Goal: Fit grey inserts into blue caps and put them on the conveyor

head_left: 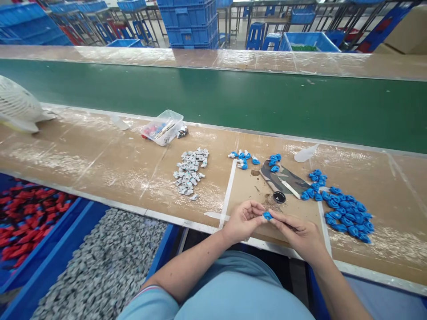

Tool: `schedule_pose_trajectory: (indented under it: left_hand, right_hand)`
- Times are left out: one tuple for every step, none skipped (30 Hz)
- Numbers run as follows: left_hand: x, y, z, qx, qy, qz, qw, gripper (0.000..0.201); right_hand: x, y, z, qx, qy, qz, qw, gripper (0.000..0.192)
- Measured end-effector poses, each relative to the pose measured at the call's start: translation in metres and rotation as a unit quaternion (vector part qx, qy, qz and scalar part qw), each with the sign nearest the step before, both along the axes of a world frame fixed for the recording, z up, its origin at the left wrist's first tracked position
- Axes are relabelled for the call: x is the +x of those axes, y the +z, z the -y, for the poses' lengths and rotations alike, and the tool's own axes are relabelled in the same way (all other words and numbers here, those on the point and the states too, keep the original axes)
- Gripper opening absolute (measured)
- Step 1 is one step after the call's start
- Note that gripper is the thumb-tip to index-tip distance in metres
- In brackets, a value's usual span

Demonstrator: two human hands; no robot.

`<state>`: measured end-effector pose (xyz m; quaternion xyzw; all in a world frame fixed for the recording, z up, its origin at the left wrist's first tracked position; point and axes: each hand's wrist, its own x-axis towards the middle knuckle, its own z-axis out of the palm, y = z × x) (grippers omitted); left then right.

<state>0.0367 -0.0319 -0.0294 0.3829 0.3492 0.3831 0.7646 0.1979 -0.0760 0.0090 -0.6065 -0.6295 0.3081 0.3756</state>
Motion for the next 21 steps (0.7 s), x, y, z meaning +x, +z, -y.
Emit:
schedule_pose_trajectory:
  left_hand:
    - [0.000, 0.000, 0.000, -0.002, 0.002, 0.000, 1.000, 0.039]
    - [0.000, 0.001, -0.001, -0.002, 0.002, -0.001, 1.000, 0.039]
    - [0.001, 0.001, -0.001, -0.001, 0.003, -0.003, 1.000, 0.039]
    - [0.001, 0.000, -0.002, 0.002, 0.003, -0.006, 1.000, 0.038]
    - [0.001, 0.000, -0.002, 0.008, 0.003, -0.011, 1.000, 0.037]
    - [0.002, -0.001, -0.002, 0.016, 0.002, -0.016, 1.000, 0.036]
    - [0.002, -0.001, -0.001, 0.028, 0.001, -0.021, 0.999, 0.034]
    - [0.002, -0.002, -0.001, 0.045, 0.000, -0.027, 0.999, 0.031]
    - [0.002, -0.003, 0.000, 0.068, -0.003, -0.037, 0.997, 0.029]
    - [0.002, -0.004, 0.001, 0.099, -0.006, -0.051, 0.994, 0.027]
    - [0.001, -0.005, 0.001, 0.138, -0.008, -0.074, 0.988, 0.027]
    - [0.000, -0.005, 0.002, 0.184, -0.010, -0.104, 0.977, 0.027]
    - [0.000, -0.006, 0.003, 0.233, -0.012, -0.137, 0.963, 0.027]
    - [-0.001, -0.006, 0.004, 0.282, -0.013, -0.168, 0.944, 0.027]
    - [-0.002, -0.007, 0.005, 0.326, -0.012, -0.195, 0.925, 0.028]
    - [-0.002, -0.007, 0.006, 0.364, -0.010, -0.216, 0.906, 0.028]
    - [-0.002, -0.008, 0.007, 0.395, -0.007, -0.231, 0.889, 0.028]
    - [-0.002, -0.008, 0.008, 0.419, -0.002, -0.244, 0.875, 0.028]
    - [-0.002, -0.009, 0.009, 0.438, 0.003, -0.256, 0.862, 0.028]
    - [-0.002, -0.009, 0.010, 0.454, 0.007, -0.268, 0.850, 0.028]
    - [-0.002, -0.009, 0.011, 0.467, 0.011, -0.278, 0.839, 0.027]
  right_hand:
    - [0.000, 0.000, 0.000, 0.001, -0.003, -0.007, 1.000, 0.021]
    - [0.000, -0.001, 0.000, -0.001, -0.005, -0.013, 1.000, 0.022]
    - [0.001, -0.001, 0.000, -0.007, -0.005, -0.016, 1.000, 0.022]
    - [0.002, 0.000, -0.001, -0.014, -0.003, -0.018, 1.000, 0.023]
    - [0.003, 0.000, -0.001, -0.023, 0.002, -0.018, 1.000, 0.024]
    - [0.004, 0.000, -0.002, -0.034, 0.005, -0.021, 0.999, 0.025]
    - [0.005, -0.001, -0.002, -0.046, 0.006, -0.026, 0.999, 0.026]
    - [0.005, -0.002, -0.002, -0.061, 0.002, -0.037, 0.997, 0.028]
    - [0.005, -0.003, -0.001, -0.078, -0.005, -0.052, 0.996, 0.030]
    - [0.005, -0.006, 0.000, -0.096, -0.016, -0.069, 0.993, 0.033]
    - [0.004, -0.008, 0.000, -0.113, -0.028, -0.087, 0.989, 0.036]
    - [0.004, -0.010, 0.001, -0.127, -0.040, -0.103, 0.986, 0.040]
    - [0.003, -0.013, 0.002, -0.137, -0.050, -0.117, 0.982, 0.044]
    - [0.002, -0.015, 0.003, -0.144, -0.058, -0.132, 0.979, 0.047]
    - [0.001, -0.016, 0.004, -0.151, -0.065, -0.147, 0.975, 0.050]
    - [0.000, -0.017, 0.005, -0.157, -0.071, -0.164, 0.971, 0.052]
    - [0.000, -0.017, 0.005, -0.164, -0.076, -0.180, 0.967, 0.053]
    - [-0.001, -0.017, 0.005, -0.170, -0.081, -0.195, 0.962, 0.054]
    - [-0.002, -0.017, 0.005, -0.176, -0.084, -0.206, 0.959, 0.054]
    - [-0.002, -0.016, 0.006, -0.179, -0.084, -0.213, 0.957, 0.054]
    - [-0.002, -0.015, 0.006, -0.181, -0.082, -0.215, 0.956, 0.053]
